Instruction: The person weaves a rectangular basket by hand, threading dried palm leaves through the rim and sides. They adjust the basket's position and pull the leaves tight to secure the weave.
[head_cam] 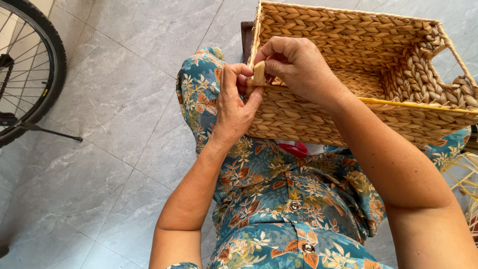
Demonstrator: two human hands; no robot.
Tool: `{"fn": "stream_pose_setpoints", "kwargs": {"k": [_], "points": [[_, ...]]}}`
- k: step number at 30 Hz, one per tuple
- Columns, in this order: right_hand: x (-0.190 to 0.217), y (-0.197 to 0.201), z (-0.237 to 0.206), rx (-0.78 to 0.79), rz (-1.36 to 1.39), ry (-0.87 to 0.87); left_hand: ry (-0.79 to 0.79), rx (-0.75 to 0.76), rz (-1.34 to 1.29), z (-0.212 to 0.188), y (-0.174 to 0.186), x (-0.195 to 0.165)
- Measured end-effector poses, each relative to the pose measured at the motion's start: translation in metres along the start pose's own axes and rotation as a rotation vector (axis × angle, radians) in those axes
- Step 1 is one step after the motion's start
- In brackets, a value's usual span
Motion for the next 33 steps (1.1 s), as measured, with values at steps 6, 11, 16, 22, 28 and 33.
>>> {"fn": "stream_pose_setpoints", "kwargs": {"k": [6, 11, 16, 22, 28, 33], "points": [[-0.01, -0.002, 0.006, -0.02, -0.078, -0.137, -0.079, -0.011, 0.026, -0.003, 0.003, -0.008], [-0.006, -0.003, 0.004, -0.039, -0.244, -0.132, -0.065, -0.014, 0.027, -0.003, 0.003, -0.006], [-0.022, -0.006, 0.002, 0.057, -0.065, -0.188, -0.082, -0.019, 0.024, -0.004, 0.001, -0.006], [-0.047, -0.012, 0.009, 0.199, 0.252, -0.258, -0.071, -0.014, -0.01, -0.004, 0.002, -0.005], [-0.054, -0.014, 0.012, 0.284, 0.249, -0.3, -0.059, 0.0, 0.006, -0.003, 0.002, -0.006], [-0.053, -0.014, 0.008, 0.282, 0.115, -0.369, -0.068, 0.012, 0.054, -0.004, 0.005, -0.013]]}}
Point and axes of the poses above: each hand's wrist, its own z-axis towards the middle knuckle, its own y-axis out of the back of the hand, x = y × z, the point moved 7 cm from there along z, towards the middle knuckle, and after that the axes turned 6 degrees about -z, right-handed, at the moved point
